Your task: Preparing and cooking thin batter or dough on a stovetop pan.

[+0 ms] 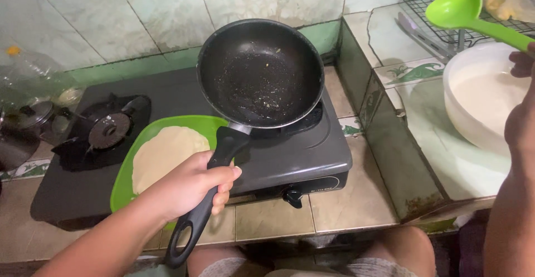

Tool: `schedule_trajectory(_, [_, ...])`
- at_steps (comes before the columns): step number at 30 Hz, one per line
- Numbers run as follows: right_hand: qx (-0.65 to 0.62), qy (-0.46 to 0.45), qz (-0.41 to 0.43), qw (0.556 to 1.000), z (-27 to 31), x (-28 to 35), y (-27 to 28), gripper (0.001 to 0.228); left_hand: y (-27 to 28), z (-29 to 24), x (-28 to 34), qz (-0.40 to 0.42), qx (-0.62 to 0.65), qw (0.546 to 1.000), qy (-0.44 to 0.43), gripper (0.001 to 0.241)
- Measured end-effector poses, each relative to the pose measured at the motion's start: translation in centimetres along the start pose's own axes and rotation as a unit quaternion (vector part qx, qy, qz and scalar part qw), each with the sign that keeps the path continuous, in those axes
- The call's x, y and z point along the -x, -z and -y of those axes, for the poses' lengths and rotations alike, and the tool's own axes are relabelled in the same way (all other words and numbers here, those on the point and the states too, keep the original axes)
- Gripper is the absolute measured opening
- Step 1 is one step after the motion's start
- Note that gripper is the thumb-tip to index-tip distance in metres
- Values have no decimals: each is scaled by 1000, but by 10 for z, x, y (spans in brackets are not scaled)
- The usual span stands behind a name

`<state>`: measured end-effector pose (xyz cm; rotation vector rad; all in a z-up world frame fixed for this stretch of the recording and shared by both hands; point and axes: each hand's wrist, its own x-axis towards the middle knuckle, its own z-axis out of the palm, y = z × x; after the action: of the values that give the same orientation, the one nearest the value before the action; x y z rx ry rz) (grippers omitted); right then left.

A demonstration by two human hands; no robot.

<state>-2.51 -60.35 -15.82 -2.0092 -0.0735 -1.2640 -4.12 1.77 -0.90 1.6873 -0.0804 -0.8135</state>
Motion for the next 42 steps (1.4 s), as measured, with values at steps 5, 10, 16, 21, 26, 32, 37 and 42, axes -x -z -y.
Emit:
schedule_trajectory(5, [-44, -35, -16, 998, -8, 1, 2, 38, -2, -1, -1, 2, -12, 1000, 17, 25])
schedule_trajectory(10, [4, -4, -4, 1000, -26, 4, 6, 43, -5, -4, -1, 6, -9, 1000, 20, 26])
schedule_trajectory(16, [-13, 45, 0, 999, -79, 9, 13, 49, -8, -8, -1, -8, -12, 1000, 26, 24])
schedule_trajectory(21, [-33, 53, 4, 998, -72, 16, 10, 48, 2, 7, -14, 12, -9, 1000, -3, 26])
schedule_trajectory(26, [-85, -24, 4, 996, 7, 13, -15, 36, -2, 18, -23, 14, 5, 999, -30, 27])
schedule_trajectory(32, [-75, -23, 10, 997, 77, -7, -53, 28, -13, 35, -29, 9, 99, 994, -45, 19])
schedule_trajectory(37, [-124, -15, -16, 992, 39, -31, -77, 30, -14, 44, -37, 23, 100, 990, -98, 22])
schedule_trajectory(42, [-120, 11, -63, 991, 99, -27, -98, 32, -13, 33, -32, -18, 49, 993, -102, 24])
